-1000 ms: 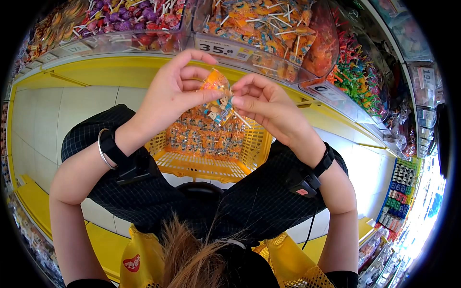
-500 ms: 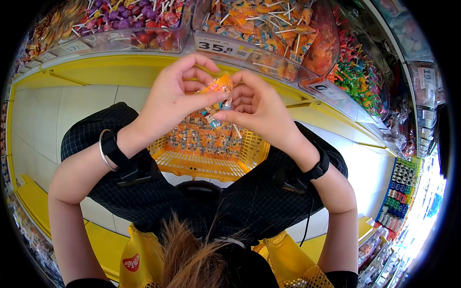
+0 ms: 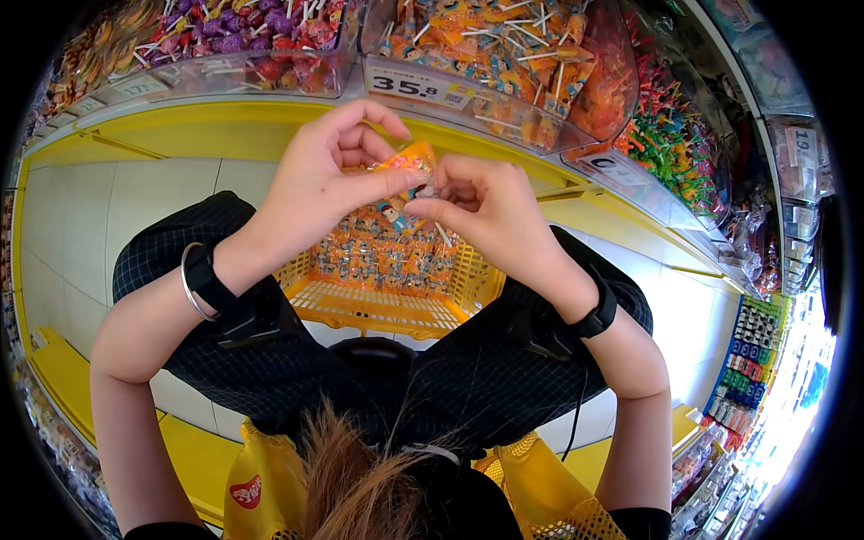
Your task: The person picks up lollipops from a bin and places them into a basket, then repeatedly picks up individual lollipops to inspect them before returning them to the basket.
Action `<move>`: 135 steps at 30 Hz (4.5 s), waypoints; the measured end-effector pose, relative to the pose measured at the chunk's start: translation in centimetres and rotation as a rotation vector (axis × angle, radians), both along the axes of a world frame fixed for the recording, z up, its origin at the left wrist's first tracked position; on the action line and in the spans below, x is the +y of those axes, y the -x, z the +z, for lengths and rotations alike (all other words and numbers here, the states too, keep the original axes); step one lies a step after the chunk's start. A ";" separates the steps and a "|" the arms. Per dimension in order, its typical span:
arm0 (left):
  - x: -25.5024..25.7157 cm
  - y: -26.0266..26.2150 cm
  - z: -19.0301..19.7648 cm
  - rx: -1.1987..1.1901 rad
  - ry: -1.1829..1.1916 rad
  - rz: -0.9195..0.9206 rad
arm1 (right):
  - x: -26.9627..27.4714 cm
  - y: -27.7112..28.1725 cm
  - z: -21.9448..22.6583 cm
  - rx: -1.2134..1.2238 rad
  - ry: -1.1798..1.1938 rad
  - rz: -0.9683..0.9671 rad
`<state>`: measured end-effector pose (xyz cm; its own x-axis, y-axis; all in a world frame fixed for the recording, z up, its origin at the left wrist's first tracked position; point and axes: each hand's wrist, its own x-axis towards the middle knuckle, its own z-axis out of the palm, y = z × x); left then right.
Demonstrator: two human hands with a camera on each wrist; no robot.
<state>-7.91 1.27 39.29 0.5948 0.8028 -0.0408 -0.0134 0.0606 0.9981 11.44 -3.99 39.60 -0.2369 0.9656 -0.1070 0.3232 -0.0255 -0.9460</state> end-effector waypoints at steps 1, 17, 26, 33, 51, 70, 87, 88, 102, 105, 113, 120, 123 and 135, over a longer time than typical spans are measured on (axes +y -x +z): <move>0.1 0.1 -0.1 0.000 0.001 0.001 | -0.1 0.0 0.1 0.064 0.042 0.004; 0.6 0.1 -0.4 -0.033 0.068 -0.001 | 0.5 -1.1 -0.3 0.061 0.058 0.080; 1.0 0.4 -0.8 -0.025 0.060 0.022 | 0.9 -1.5 -1.1 -0.090 0.015 0.136; 0.8 0.4 -0.9 -0.003 0.054 0.024 | 0.6 -0.8 -0.7 0.115 0.063 0.006; 0.6 0.5 -0.5 0.059 0.064 -0.031 | 0.6 -1.1 -0.5 0.173 0.164 0.025; 1.2 0.7 -0.2 0.010 0.069 -0.048 | 0.7 -1.4 -1.0 0.157 0.084 0.064; 1.8 0.8 -0.3 0.014 0.017 -0.051 | 0.6 -1.4 -0.1 0.133 0.109 0.054; 1.8 0.8 -0.2 0.015 0.017 -0.051 | 0.6 -1.4 -0.1 0.123 0.092 0.061; 2.1 0.8 -0.7 0.057 -0.024 0.031 | 0.3 -2.2 -0.6 0.336 0.128 -0.010; 2.1 0.5 -1.6 0.082 -0.042 -0.020 | 0.0 -2.3 -0.4 0.299 0.208 -0.020; 0.7 -1.6 -1.4 0.085 -0.011 -0.135 | -0.2 -3.2 -1.5 0.130 0.130 0.001; 0.8 -3.1 -2.0 0.120 0.216 -0.070 | 0.1 -5.8 -0.7 0.048 -0.061 -0.048; -0.2 -4.1 -2.2 0.113 0.204 -0.192 | -0.3 -7.2 -0.1 -0.124 -0.158 -0.059; -2.4 -5.8 -7.6 0.119 0.395 -0.309 | -2.6 -8.7 -1.5 -0.344 -0.300 0.026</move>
